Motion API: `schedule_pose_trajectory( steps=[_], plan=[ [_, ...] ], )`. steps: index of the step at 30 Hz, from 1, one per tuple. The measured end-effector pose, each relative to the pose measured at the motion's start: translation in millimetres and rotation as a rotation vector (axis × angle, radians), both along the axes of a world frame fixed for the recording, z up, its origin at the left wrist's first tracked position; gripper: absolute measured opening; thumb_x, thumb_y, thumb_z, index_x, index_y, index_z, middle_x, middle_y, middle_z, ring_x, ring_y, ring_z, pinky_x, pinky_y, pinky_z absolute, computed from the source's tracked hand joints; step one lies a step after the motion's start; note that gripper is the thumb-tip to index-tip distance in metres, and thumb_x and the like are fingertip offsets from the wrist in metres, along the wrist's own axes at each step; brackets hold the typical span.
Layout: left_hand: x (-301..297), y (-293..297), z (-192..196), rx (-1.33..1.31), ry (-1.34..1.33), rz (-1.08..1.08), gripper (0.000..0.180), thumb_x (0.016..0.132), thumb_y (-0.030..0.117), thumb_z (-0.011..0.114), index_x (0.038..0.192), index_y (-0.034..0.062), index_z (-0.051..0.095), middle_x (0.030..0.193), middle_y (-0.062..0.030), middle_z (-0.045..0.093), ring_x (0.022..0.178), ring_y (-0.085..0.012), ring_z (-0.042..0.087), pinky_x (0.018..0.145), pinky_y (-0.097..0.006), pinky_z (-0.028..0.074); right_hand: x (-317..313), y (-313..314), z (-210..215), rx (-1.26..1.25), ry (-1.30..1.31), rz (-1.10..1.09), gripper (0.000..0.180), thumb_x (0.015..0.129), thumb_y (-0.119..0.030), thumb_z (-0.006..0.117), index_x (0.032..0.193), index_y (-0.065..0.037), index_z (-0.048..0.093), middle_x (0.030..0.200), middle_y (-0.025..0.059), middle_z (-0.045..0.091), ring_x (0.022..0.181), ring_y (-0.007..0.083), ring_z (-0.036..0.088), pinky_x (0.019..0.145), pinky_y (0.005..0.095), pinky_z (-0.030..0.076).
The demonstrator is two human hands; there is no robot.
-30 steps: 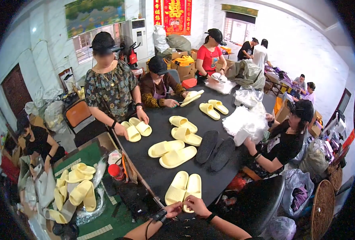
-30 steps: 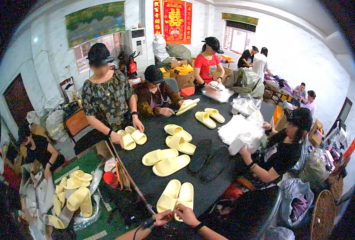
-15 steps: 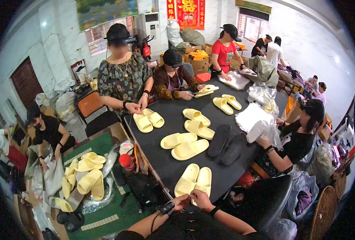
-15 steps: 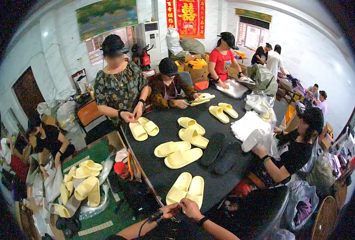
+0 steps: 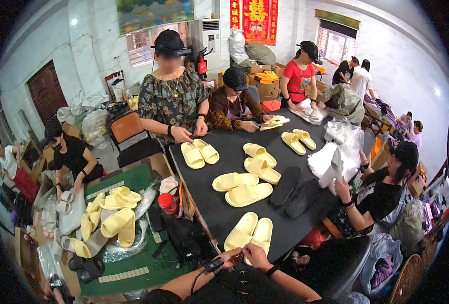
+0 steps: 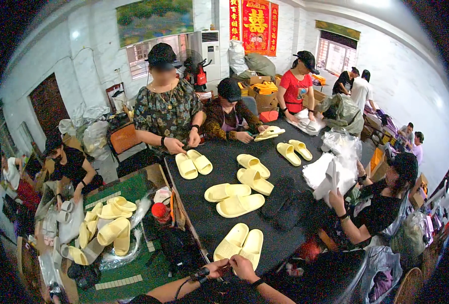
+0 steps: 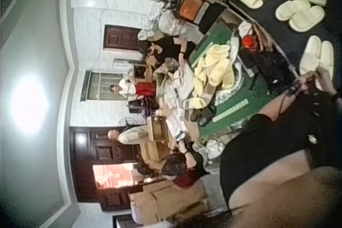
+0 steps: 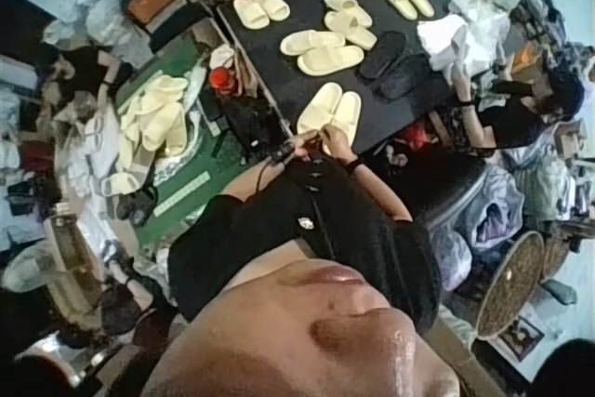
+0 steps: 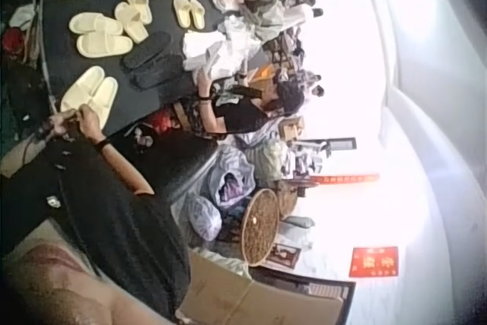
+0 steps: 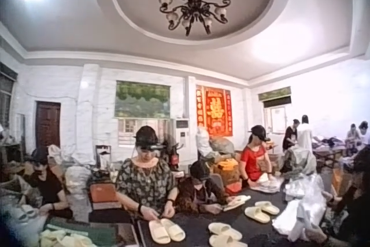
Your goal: Assembling and inspecting slipper and sandal components at a manufacturing table.
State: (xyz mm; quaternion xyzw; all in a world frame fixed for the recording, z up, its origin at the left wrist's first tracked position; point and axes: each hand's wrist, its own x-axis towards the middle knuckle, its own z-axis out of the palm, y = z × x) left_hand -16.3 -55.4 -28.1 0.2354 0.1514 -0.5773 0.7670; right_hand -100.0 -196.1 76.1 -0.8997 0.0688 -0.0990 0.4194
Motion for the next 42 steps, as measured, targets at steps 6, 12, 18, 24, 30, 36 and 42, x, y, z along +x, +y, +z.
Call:
schedule_pose_trajectory(
  steps=[6,12,18,24,30,36,42],
  plan=[
    [1,-4,-10,0.082,-0.092,-0.246,0.015,0.088,0.023,0.06,0.092,0.0086,0.06,0.071,0.0028,0.058,0.058,-0.0111,0.051,0.053,-0.025,0.041,0,-9,-17,0.011,0.035,-0.016,0.013,0.081,-0.012,0.062,0.085,0.0,0.059,0.072,0.0159,0.062,0.065,0.0255,0.062,0.059,0.034,0.047],
    [8,11,60,0.714,-1.43,-0.179,0.023,0.08,0.022,0.067,0.092,0.003,0.067,0.082,-0.0108,0.067,0.075,-0.0191,0.064,0.066,-0.031,0.049,-4,-13,-13,-0.007,0.058,-0.047,0.014,0.082,-0.011,0.06,0.081,0.002,0.058,0.065,0.0141,0.06,0.057,0.0201,0.061,0.054,0.0322,0.047],
    [16,-7,67,0.432,-1.686,-0.288,0.015,0.075,0.015,0.065,0.085,0.0045,0.069,0.076,-0.0119,0.067,0.072,-0.0221,0.065,0.063,-0.035,0.049,21,-21,-43,0.004,-0.123,0.117,0.01,0.083,-0.006,0.058,0.079,0.002,0.054,0.062,0.0099,0.055,0.053,0.0124,0.052,0.05,0.0275,0.044],
    [17,-25,32,0.383,-1.638,-0.164,0.014,0.078,0.014,0.066,0.081,0.0006,0.067,0.07,-0.01,0.066,0.059,-0.0179,0.063,0.054,-0.031,0.048,45,-7,-26,0.089,-0.088,0.263,0.014,0.085,-0.01,0.058,0.08,0.002,0.054,0.063,0.0094,0.055,0.054,0.0138,0.05,0.051,0.0289,0.043],
    [13,-19,29,0.321,-1.35,-0.099,0.017,0.084,0.014,0.06,0.081,-0.0015,0.066,0.067,-0.0078,0.065,0.054,-0.0128,0.06,0.05,-0.028,0.047,22,-7,-9,0.191,-0.05,0.216,0.017,0.088,-0.013,0.058,0.081,0.002,0.054,0.065,0.0089,0.054,0.056,0.0152,0.048,0.052,0.0304,0.042],
    [-4,-14,38,0.343,-1.23,-0.075,0.017,0.08,0.017,0.062,0.08,0.0003,0.067,0.063,-0.0059,0.064,0.054,-0.0103,0.058,0.049,-0.028,0.045,-6,-14,5,0.292,0.003,0.119,0.021,0.09,-0.017,0.058,0.083,0.002,0.054,0.067,0.0084,0.053,0.057,0.0165,0.046,0.054,0.0319,0.041],
    [-18,-14,30,0.454,-1.353,-0.112,0.018,0.078,0.019,0.062,0.085,0.0032,0.067,0.072,-0.0059,0.066,0.064,-0.0128,0.061,0.06,-0.029,0.047,-27,-5,13,0.401,0.024,0.048,0.022,0.091,-0.019,0.057,0.085,0.003,0.055,0.069,0.0074,0.054,0.058,0.0139,0.045,0.054,0.0287,0.04]
  ],
)
